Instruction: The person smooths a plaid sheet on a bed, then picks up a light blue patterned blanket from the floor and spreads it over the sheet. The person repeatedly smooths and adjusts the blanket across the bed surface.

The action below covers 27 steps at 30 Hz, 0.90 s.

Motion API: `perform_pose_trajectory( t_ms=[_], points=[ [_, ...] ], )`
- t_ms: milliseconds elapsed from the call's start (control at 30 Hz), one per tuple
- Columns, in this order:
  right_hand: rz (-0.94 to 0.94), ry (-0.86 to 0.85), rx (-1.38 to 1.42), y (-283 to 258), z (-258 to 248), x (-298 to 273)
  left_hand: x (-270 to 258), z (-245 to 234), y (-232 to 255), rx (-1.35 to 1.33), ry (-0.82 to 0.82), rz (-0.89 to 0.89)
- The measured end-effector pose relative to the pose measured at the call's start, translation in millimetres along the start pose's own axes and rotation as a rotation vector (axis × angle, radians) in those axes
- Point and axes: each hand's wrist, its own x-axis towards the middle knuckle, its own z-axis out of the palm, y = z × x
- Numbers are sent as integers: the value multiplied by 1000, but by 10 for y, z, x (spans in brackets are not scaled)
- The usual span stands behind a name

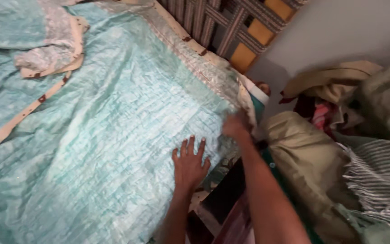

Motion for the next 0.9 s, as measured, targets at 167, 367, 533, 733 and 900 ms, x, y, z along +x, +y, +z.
perform_pose_trajectory(
  t_ms=[167,367,533,733,900],
  points=[
    [491,330,264,-201,-675,-15,-3,-57,49,-9,53,19],
    [237,586,-97,-810,-906,-398,-35,-53,39,-23,87,42],
    [-404,453,-749,-701,-687,-430,6,-88,63,-59,44,-11],
    [148,369,-297,-476,-540,-369,-24,-149,107,-63,-142,-140],
    [-91,486,-392,-448,-532,-352,-33,-140,82,-32,-11,-49]
  ],
)
